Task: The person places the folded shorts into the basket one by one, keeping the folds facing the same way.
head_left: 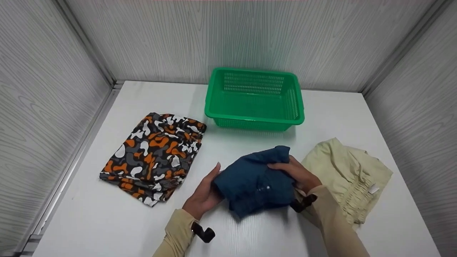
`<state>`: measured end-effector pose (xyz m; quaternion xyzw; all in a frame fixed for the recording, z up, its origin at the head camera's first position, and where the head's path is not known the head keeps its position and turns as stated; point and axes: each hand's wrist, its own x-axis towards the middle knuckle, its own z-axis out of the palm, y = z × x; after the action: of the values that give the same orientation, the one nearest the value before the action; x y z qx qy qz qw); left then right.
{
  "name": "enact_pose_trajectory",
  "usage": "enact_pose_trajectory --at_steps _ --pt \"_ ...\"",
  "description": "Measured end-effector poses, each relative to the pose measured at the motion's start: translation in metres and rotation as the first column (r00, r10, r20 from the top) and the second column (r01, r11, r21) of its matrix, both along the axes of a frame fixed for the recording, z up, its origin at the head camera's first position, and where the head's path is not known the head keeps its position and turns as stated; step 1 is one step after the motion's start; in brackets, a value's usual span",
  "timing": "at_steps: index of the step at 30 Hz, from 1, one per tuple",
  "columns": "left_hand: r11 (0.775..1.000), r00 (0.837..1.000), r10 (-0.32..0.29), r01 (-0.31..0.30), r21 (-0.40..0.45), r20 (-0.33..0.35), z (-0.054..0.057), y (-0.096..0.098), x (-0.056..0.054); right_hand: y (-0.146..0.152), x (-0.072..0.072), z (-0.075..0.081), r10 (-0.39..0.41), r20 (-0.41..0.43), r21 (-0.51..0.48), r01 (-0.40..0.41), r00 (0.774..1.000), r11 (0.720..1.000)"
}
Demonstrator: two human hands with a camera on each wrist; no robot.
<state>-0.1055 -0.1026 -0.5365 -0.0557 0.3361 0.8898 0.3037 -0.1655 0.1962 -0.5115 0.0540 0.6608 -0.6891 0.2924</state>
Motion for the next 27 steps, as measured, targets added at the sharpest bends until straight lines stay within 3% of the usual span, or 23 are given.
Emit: enact_pose_trajectory --at_steps 3,6,9,12,14,16,18,21,27 --pt "0.988 0.996 0.088 -0.085 0.128 -0.022 -0.003 0.005 0.006 0.002 -0.003 0.000 -0.053 0.024 -0.039 0.054 0.998 0.998" --pt "0.977 0.987 0.149 -0.137 0.164 -0.065 -0.003 0.013 0.007 0.004 -0.006 0.001 -0.103 0.051 -0.082 0.107 0.993 0.991" --pt "0.988 0.983 0.141 -0.132 0.075 -0.117 0.002 0.020 0.005 0.006 -0.010 0.002 -0.126 0.061 -0.114 0.132 0.990 0.985" --pt "0.987 0.981 0.087 -0.109 -0.118 -0.175 0.013 0.023 -0.001 0.006 -0.014 0.007 -0.135 0.073 -0.121 0.143 0.988 0.982" --pt "0.961 0.981 0.062 -0.108 -0.256 -0.183 0.020 0.022 -0.008 0.005 -0.020 0.011 -0.129 0.075 -0.150 0.139 0.989 0.979" --pt "0.919 0.982 0.054 -0.121 -0.374 -0.183 0.028 0.020 -0.018 0.004 -0.026 0.017 -0.115 0.080 -0.188 0.128 0.990 0.974" --pt "0.883 0.981 0.062 -0.140 -0.448 -0.183 0.038 0.017 -0.029 0.003 -0.033 0.024 -0.096 0.084 -0.230 0.113 0.992 0.967" --pt "0.843 0.974 0.074 -0.177 -0.508 -0.216 0.055 0.013 -0.048 0.004 -0.046 0.036 -0.076 0.092 -0.256 0.097 0.993 0.962" --pt "0.813 0.952 0.107 -0.249 -0.527 -0.285 0.090 0.013 -0.093 0.009 -0.070 0.060 -0.080 0.029 -0.350 0.085 0.996 0.933"
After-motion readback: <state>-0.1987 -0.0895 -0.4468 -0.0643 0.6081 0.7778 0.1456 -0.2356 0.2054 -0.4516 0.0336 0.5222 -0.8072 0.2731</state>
